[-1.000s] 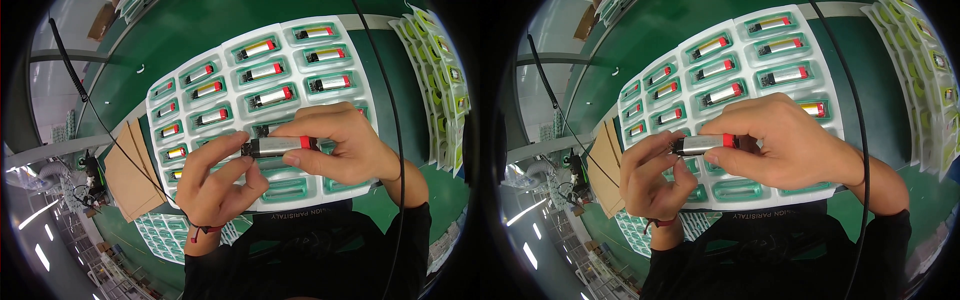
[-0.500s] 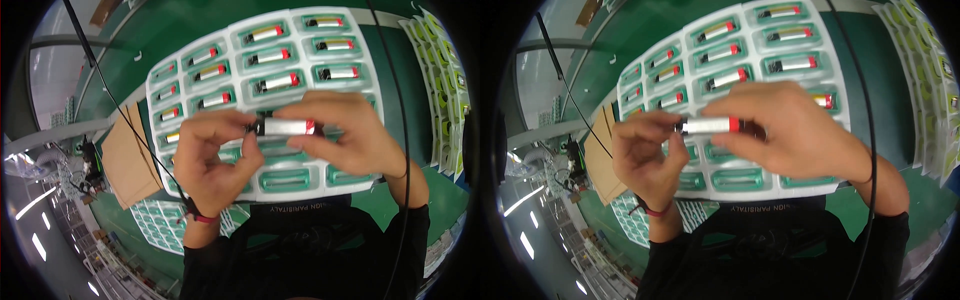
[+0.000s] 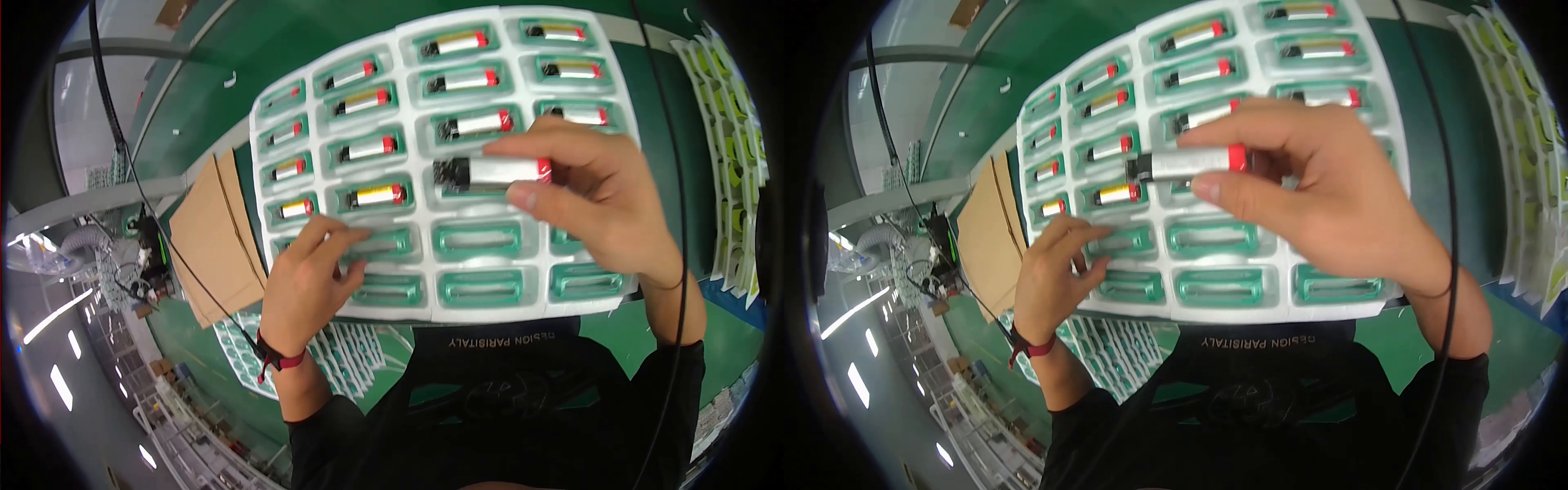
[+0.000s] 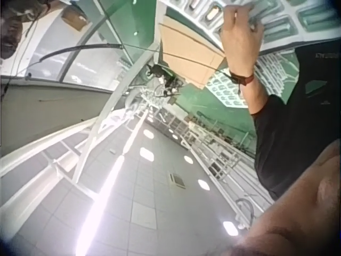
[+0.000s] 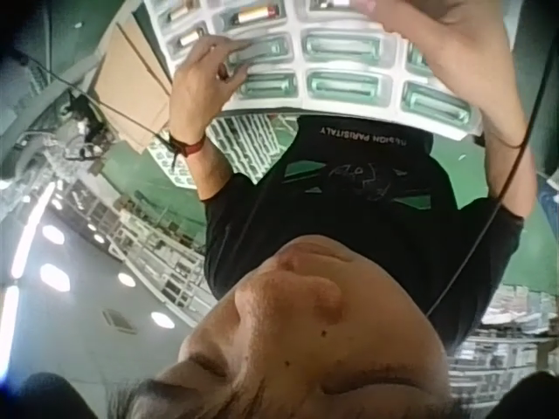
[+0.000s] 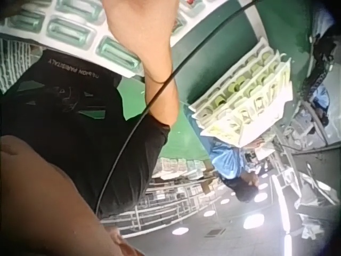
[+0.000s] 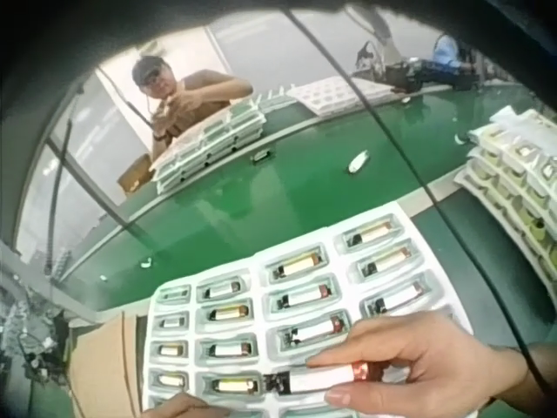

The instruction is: The person assembles small electronic components by placing batteries into plastic holders and organizing them in a tray by hand.

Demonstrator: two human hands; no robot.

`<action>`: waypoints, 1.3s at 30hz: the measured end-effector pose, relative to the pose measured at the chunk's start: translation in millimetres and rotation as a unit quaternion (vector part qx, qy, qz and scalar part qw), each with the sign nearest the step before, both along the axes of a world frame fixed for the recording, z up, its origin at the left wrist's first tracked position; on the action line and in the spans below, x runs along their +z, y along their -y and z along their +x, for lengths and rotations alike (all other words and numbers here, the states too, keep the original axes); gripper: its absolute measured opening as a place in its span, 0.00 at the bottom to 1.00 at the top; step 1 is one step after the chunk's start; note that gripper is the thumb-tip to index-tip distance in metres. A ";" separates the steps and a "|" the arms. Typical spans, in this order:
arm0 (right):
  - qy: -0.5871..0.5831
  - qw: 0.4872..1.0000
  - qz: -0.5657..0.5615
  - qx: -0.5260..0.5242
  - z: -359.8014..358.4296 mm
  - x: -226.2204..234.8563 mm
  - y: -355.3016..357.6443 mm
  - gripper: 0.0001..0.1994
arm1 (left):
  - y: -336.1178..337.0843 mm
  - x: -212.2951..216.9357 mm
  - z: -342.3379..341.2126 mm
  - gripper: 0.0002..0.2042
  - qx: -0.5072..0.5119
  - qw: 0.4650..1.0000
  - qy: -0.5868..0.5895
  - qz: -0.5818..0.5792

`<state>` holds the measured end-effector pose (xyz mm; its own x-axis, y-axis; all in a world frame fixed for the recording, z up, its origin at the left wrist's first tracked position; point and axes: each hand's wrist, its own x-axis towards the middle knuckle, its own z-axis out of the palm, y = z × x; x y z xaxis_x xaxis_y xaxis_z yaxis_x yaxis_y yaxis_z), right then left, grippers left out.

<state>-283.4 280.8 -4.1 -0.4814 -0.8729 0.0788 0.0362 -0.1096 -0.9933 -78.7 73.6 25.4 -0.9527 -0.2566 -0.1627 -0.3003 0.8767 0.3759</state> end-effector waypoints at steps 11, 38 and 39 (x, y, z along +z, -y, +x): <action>0.035 0.991 -0.007 0.129 7.3 6.6 -0.6 0.15 | -8.1 -23.7 -15.4 0.14 0.060 0.750 -0.447 0.484; -0.095 0.981 -0.026 -0.166 7.4 9.0 4.2 0.12 | -35.9 -30.6 -65.9 0.17 0.041 0.830 -0.361 0.424; -0.131 0.979 -0.028 -0.153 6.5 5.2 5.3 0.12 | -37.5 -30.0 -65.3 0.17 0.045 0.835 -0.352 0.420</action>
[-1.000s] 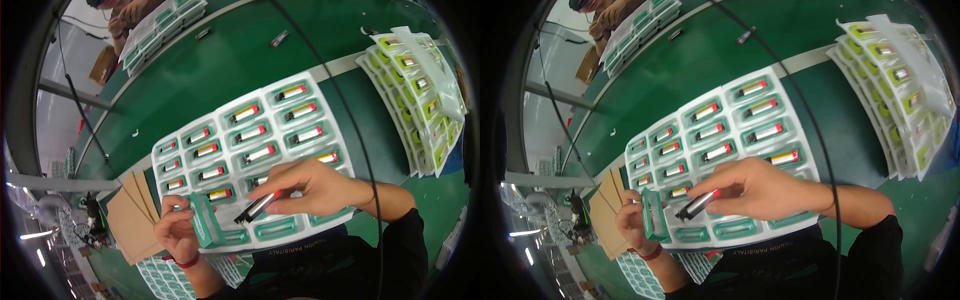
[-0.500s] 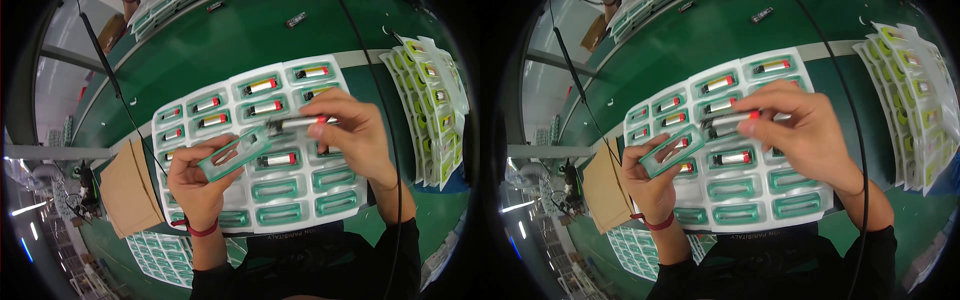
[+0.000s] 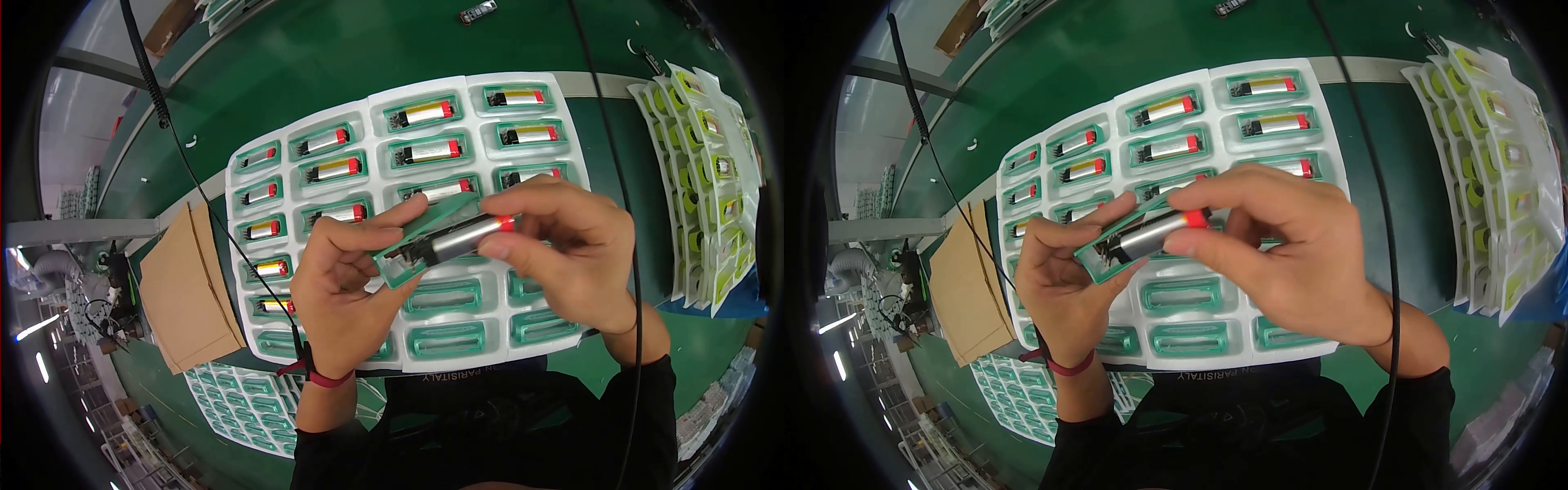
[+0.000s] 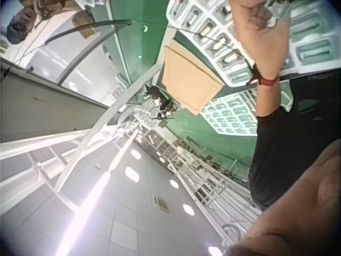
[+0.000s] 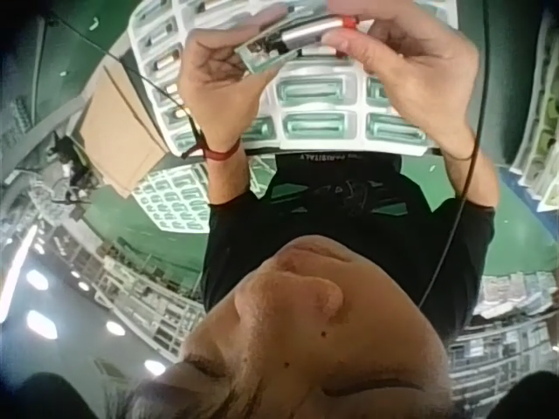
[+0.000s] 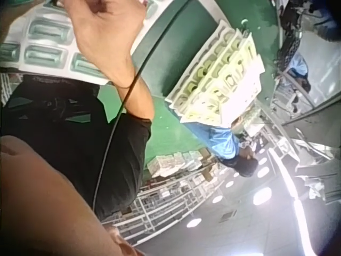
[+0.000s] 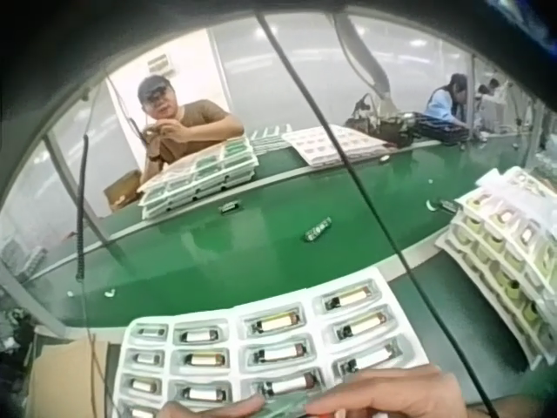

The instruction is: The person assembles small electronic components by placing batteries into plastic holders and organizing them in a tray by hand.

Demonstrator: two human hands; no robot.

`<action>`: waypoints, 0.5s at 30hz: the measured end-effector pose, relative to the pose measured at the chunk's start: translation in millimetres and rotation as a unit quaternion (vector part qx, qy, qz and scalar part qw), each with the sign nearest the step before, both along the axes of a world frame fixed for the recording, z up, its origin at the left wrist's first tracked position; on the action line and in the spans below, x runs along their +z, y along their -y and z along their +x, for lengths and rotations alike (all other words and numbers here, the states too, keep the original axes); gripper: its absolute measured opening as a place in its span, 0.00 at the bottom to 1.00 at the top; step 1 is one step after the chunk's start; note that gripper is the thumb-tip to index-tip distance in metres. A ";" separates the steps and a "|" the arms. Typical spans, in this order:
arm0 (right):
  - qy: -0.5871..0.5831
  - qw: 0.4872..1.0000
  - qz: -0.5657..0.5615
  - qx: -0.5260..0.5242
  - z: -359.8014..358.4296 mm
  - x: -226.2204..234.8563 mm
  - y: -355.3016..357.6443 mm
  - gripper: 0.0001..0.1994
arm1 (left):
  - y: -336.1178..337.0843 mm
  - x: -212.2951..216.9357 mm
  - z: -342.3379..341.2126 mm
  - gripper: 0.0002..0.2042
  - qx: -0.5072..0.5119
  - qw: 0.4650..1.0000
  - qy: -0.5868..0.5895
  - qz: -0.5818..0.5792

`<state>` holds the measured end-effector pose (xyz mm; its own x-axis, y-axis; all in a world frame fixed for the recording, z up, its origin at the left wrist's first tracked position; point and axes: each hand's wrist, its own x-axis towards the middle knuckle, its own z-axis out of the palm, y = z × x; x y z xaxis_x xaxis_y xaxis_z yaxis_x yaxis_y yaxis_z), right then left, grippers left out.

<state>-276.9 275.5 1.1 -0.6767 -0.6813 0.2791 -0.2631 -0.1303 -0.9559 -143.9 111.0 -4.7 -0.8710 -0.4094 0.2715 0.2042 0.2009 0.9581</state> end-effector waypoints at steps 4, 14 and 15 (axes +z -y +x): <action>0.018 0.998 0.052 0.043 0.2 5.3 -3.9 0.14 | -6.2 1.4 -2.9 0.17 -0.001 1.000 0.005 -0.003; 0.106 0.990 0.094 -0.006 7.1 1.2 4.4 0.11 | -8.0 -3.8 -0.8 0.16 -0.014 1.000 0.020 -0.015; 0.053 0.993 0.102 -0.003 7.3 1.0 3.9 0.13 | -7.5 -4.8 -1.5 0.16 -0.014 1.000 0.009 -0.017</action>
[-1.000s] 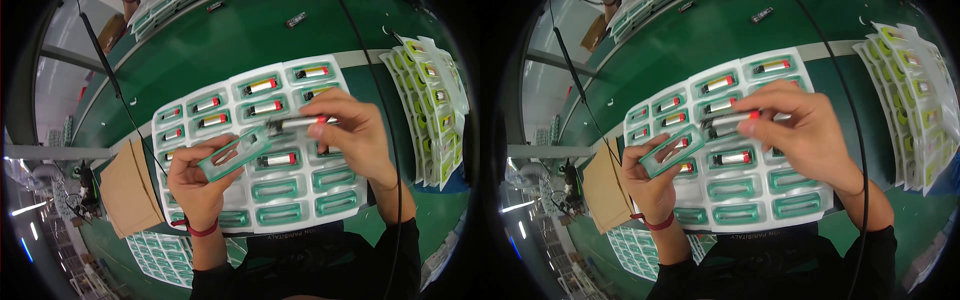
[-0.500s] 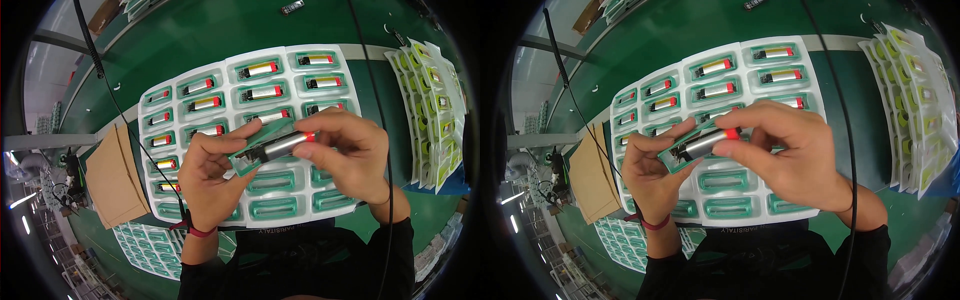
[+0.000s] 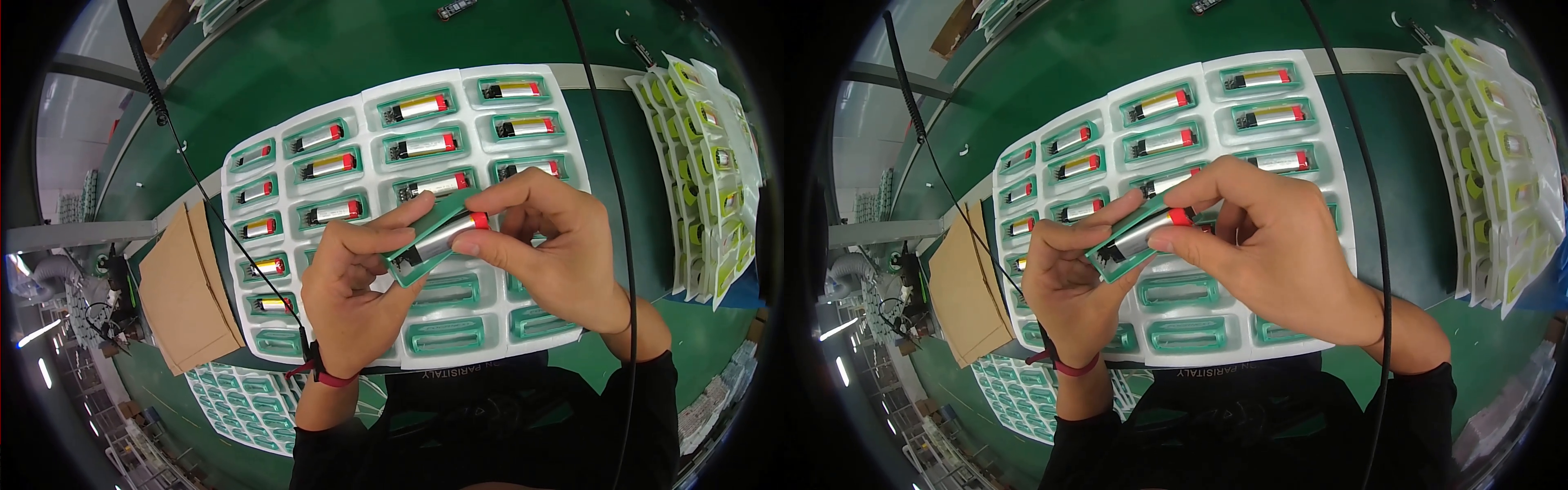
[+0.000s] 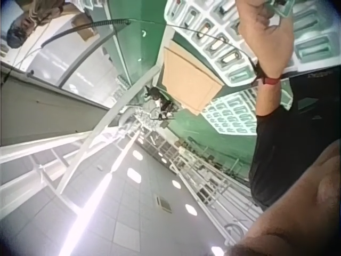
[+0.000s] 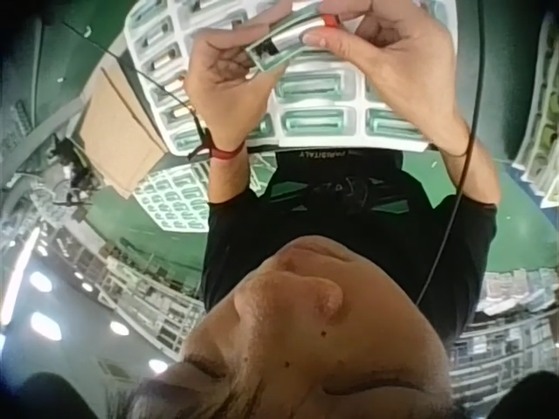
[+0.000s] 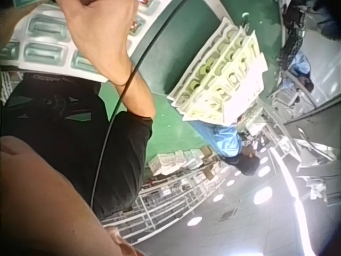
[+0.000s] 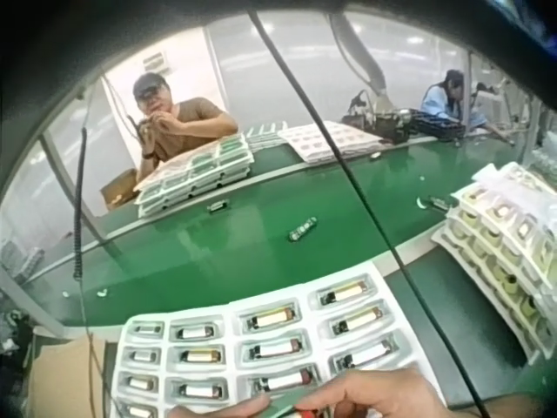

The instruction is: The person assembles small electronic components by placing batteries into plastic holders and organizing them in a tray by hand.

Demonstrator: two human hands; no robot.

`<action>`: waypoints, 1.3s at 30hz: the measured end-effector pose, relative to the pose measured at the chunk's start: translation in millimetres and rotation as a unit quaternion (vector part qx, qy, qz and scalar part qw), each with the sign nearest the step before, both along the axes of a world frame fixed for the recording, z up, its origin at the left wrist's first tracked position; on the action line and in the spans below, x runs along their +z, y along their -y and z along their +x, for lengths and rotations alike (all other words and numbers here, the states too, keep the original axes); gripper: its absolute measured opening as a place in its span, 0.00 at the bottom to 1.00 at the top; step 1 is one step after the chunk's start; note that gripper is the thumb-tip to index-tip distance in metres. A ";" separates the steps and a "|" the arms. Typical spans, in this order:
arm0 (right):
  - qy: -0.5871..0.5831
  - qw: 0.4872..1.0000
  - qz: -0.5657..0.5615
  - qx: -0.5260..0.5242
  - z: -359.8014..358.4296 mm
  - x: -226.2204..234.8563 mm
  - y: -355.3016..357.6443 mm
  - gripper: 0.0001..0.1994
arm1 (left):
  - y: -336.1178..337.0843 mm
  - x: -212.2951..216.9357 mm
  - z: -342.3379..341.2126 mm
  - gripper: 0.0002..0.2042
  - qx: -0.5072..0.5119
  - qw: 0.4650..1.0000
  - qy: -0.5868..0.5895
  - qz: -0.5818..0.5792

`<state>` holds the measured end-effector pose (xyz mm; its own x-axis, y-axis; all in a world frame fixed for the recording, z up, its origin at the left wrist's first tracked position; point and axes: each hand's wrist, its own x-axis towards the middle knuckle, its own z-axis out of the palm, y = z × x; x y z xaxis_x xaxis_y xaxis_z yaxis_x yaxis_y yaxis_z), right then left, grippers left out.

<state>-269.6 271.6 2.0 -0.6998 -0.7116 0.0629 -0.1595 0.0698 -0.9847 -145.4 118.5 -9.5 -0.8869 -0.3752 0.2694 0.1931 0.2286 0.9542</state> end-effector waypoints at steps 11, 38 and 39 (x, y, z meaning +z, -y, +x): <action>0.000 1.000 -0.014 -0.021 -1.5 -4.1 8.2 0.22 | -3.8 -3.7 -3.6 0.18 0.021 0.996 -0.064 0.055; -0.199 0.968 -0.012 0.150 -16.3 -6.2 -9.4 0.13 | -5.6 24.6 0.5 0.14 -0.015 0.963 0.167 -0.210; -0.228 0.957 -0.002 0.180 -19.2 -4.7 -11.1 0.13 | -3.6 27.1 3.0 0.15 -0.034 0.956 0.170 -0.238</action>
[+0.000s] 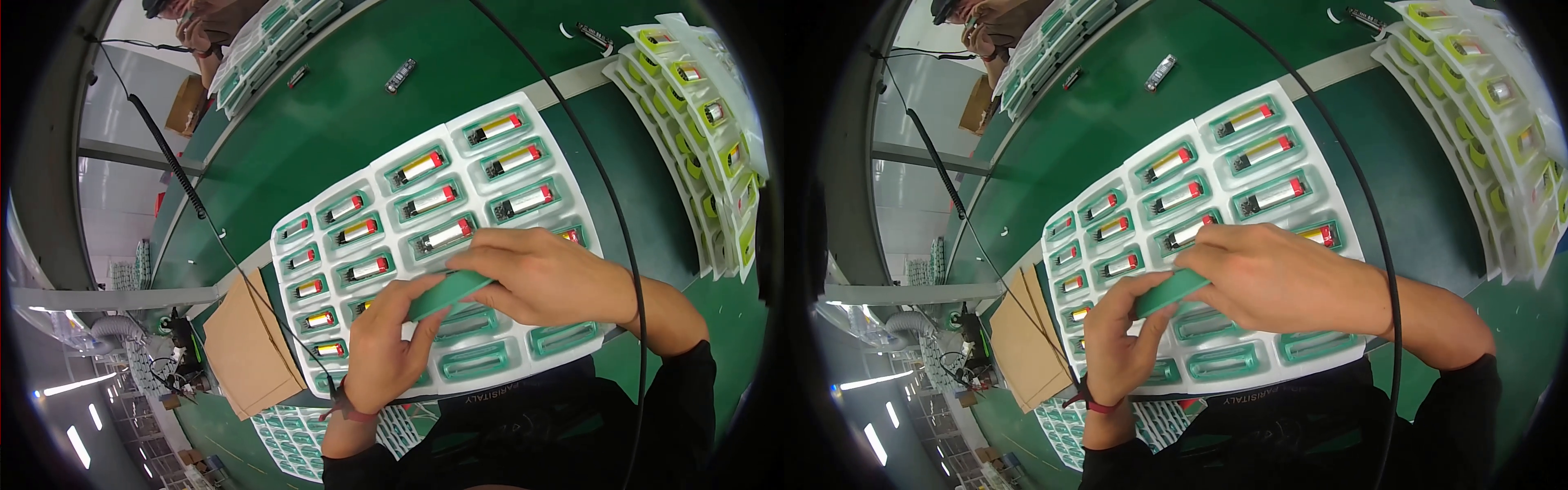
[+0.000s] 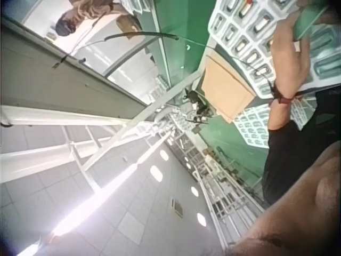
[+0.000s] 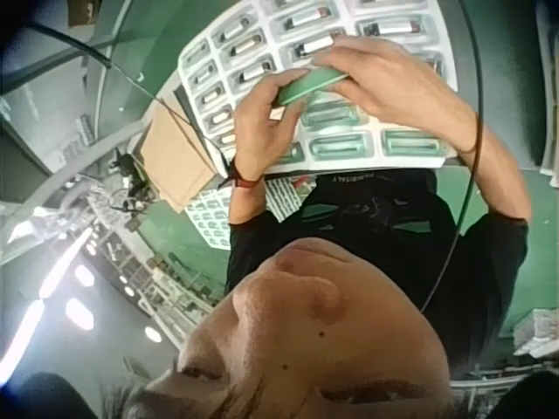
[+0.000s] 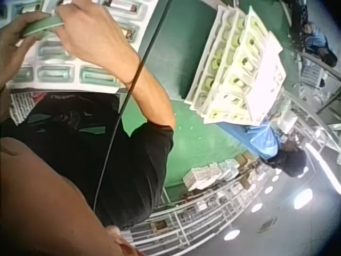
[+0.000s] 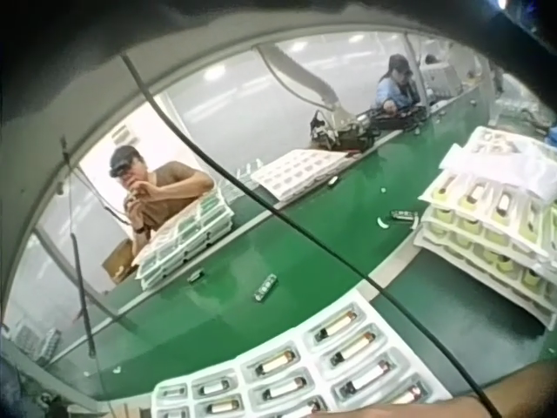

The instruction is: The person assembles small electronic components by placing batteries into plastic holders and organizing them in a tray by hand.

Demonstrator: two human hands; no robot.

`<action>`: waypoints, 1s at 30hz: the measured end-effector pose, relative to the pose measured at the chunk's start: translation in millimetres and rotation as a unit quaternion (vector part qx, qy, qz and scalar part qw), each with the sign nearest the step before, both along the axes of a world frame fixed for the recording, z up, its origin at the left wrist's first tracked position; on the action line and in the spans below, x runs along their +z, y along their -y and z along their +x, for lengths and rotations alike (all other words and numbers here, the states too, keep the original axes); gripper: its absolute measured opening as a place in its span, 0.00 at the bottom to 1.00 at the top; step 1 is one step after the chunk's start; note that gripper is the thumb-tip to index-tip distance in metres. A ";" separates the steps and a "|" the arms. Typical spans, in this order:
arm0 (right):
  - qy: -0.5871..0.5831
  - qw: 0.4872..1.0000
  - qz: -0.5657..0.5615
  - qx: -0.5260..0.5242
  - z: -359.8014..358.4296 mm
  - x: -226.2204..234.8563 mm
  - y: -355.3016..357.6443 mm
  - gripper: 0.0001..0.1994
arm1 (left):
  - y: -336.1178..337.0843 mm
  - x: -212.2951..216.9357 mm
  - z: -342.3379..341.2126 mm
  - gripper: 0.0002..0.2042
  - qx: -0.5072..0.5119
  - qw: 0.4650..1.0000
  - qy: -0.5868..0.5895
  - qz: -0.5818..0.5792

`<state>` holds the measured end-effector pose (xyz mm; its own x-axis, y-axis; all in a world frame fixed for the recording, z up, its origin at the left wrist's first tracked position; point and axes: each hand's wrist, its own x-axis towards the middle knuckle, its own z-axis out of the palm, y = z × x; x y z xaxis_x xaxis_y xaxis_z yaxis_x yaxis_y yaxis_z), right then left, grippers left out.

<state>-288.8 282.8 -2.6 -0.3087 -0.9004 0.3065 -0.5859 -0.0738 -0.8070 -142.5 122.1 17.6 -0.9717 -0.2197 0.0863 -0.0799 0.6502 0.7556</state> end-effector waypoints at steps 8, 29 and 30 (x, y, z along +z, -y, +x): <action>-0.068 0.997 0.009 0.044 8.9 -4.7 -0.5 0.17 | -9.1 4.2 8.2 0.15 -0.007 0.998 -0.005 -0.058; -0.101 0.991 -0.084 -0.037 -6.9 1.5 2.3 0.22 | 52.1 -3.4 78.4 0.11 0.095 0.987 0.119 -0.049; -0.111 0.990 -0.075 -0.041 -7.7 1.4 0.0 0.21 | 52.2 -7.5 79.8 0.10 0.097 0.985 0.113 -0.090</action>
